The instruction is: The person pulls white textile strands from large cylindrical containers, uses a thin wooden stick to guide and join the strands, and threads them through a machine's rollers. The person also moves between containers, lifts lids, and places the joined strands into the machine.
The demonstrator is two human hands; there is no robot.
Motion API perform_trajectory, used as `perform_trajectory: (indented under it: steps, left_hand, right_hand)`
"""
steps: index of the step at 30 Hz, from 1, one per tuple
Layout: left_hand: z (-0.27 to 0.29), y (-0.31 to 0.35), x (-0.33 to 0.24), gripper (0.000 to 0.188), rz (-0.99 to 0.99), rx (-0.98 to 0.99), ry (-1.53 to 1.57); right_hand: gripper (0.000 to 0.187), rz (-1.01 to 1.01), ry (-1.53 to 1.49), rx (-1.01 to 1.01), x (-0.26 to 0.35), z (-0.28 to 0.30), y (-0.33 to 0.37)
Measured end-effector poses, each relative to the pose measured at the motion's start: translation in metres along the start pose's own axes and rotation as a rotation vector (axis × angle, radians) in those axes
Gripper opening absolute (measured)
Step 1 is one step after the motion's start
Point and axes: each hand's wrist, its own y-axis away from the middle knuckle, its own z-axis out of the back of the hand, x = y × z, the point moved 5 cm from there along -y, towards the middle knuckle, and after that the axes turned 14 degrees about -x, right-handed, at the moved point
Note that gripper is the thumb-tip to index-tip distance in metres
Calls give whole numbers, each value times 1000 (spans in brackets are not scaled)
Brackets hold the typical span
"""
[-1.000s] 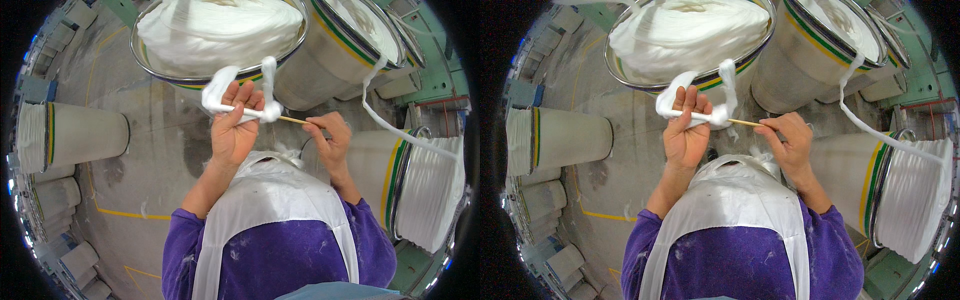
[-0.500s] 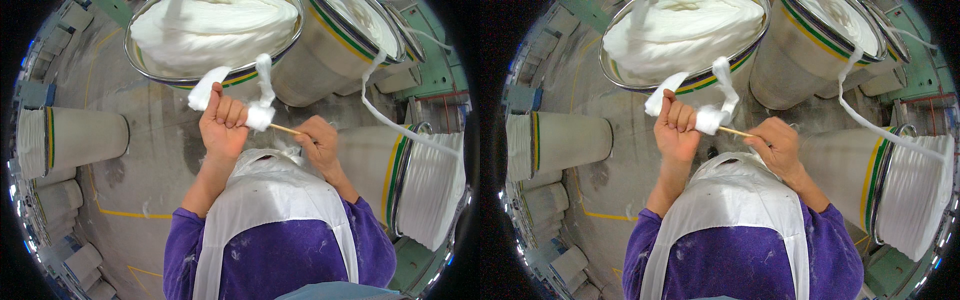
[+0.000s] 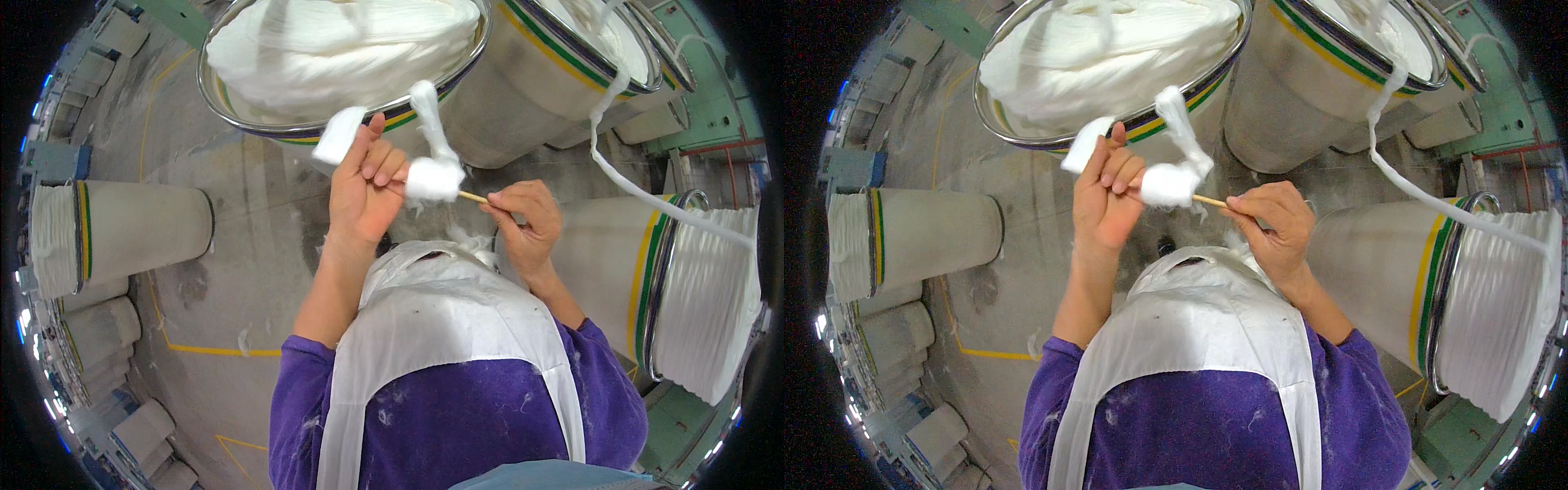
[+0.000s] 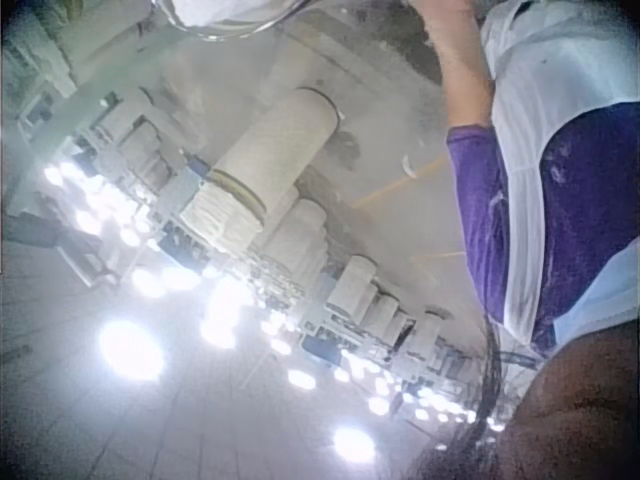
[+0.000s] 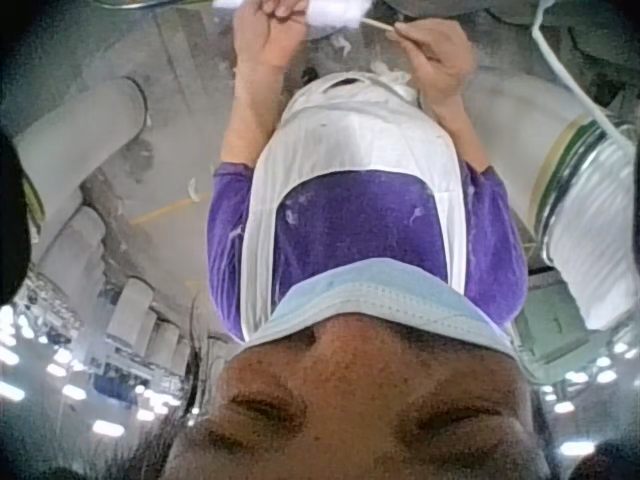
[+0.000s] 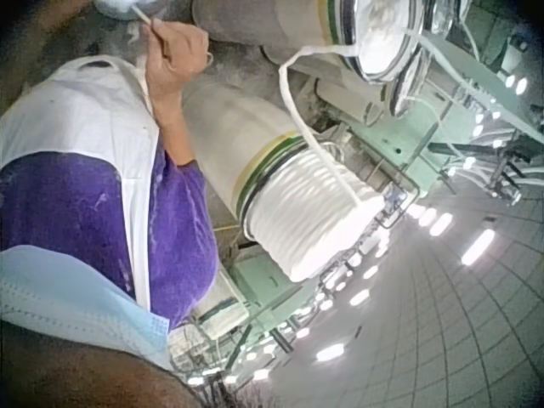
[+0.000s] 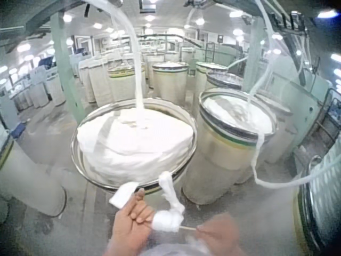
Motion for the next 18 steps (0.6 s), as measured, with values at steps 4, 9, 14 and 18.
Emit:
perform_trajectory:
  steps: [4,9,14,18]
  left_hand:
    - [3,-6,-6,30,20,139,-40]
    - [14,-5,-34,31,-74,24,-36]
    - [32,12,-48,31,14,35,-387]
    - [69,30,-19,37,205,46,-671]
  right_hand:
    - [19,-99,-14,75,-15,3,13]
    - [10,-435,-86,72,-62,43,11]
    - [13,-750,-215,98,-96,72,4]
    - [12,-764,-396,131,-85,39,1]
